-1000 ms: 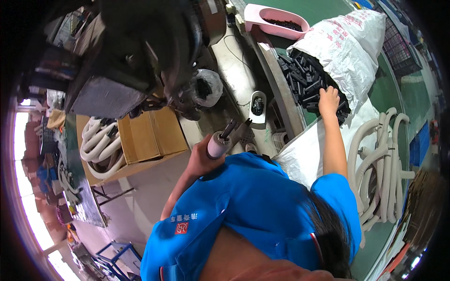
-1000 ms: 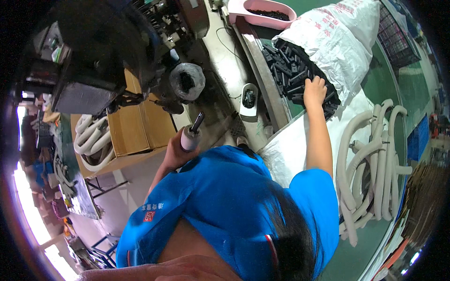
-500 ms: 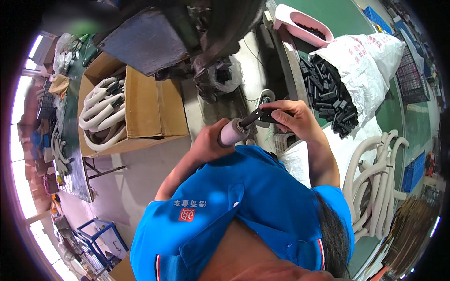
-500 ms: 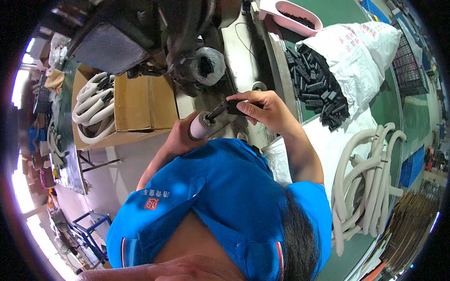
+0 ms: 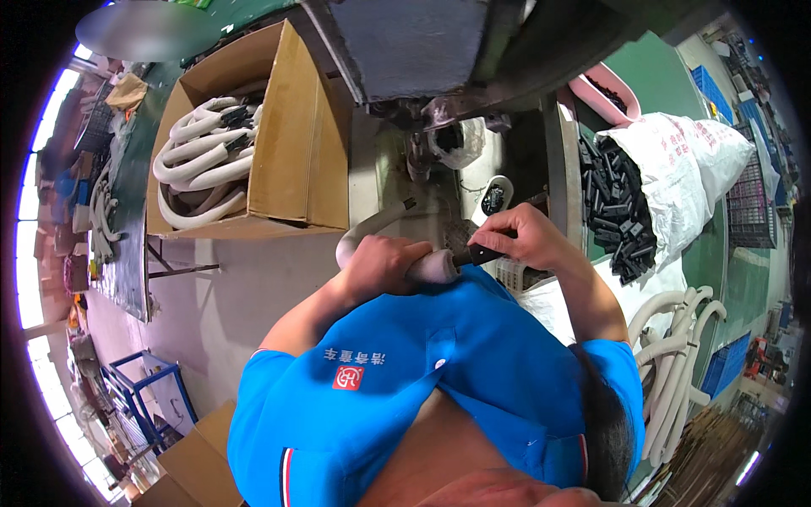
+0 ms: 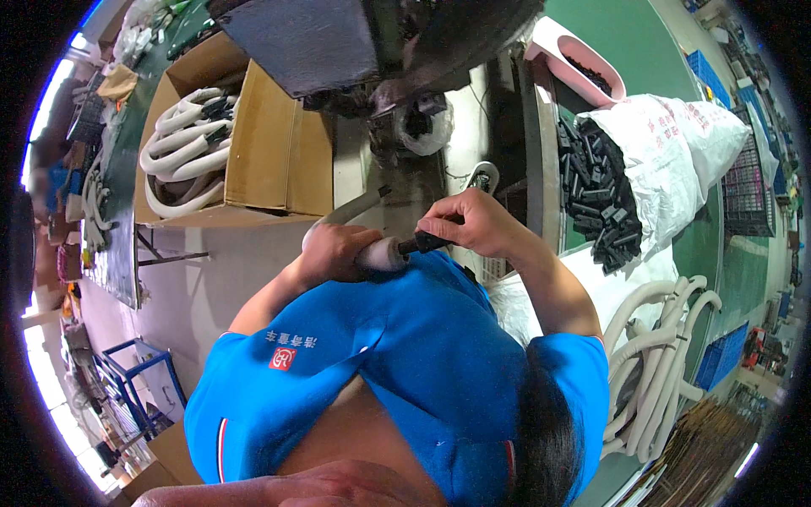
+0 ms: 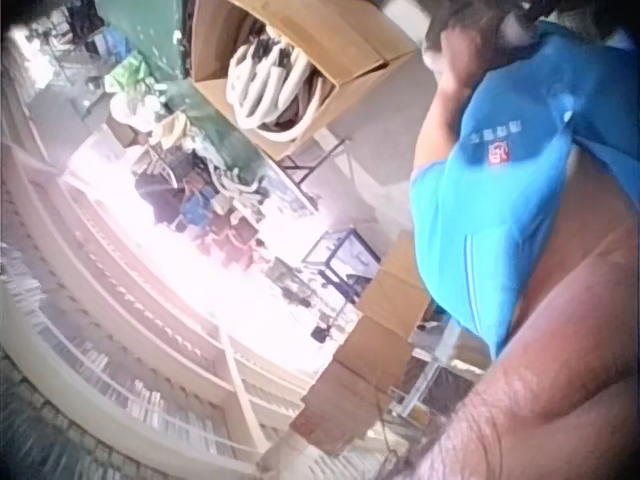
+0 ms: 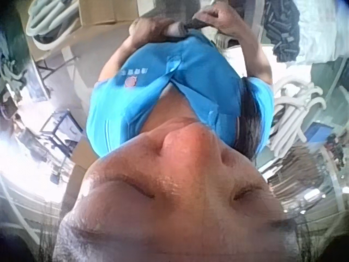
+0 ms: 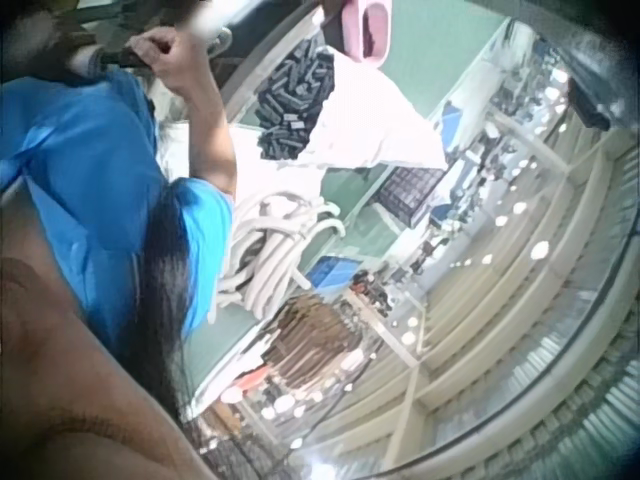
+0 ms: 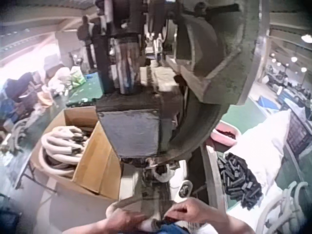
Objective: The person repeatedly picks a gray hose and a black plastic connector, inserts the connector into the hose end, and places the assembled unit into a cardboard box. The cycle continues with multiple units throughout the clip.
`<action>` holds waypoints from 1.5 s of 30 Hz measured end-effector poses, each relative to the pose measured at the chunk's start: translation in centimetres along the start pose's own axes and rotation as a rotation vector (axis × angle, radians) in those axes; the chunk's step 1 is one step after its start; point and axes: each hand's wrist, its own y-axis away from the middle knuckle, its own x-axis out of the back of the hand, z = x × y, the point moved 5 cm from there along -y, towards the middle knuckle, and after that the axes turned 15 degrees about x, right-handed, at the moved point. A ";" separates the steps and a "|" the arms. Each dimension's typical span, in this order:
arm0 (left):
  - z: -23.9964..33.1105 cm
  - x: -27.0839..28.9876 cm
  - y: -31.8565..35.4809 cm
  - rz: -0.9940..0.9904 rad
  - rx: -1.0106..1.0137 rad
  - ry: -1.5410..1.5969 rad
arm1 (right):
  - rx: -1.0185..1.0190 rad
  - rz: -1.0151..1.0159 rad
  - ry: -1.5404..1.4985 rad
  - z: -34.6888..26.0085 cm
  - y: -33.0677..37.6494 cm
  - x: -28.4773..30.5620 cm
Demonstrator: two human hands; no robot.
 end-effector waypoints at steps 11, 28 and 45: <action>-4.2 1.9 -3.8 0.258 0.485 0.125 | 0.124 0.557 0.956 7.9 -12.8 5.1; -8.6 2.4 -5.6 0.186 0.455 0.017 | -0.155 0.471 -0.284 18.1 -19.0 8.3; -11.2 2.3 -6.3 0.131 0.521 -0.034 | -0.673 -0.074 1.131 28.9 -21.4 4.9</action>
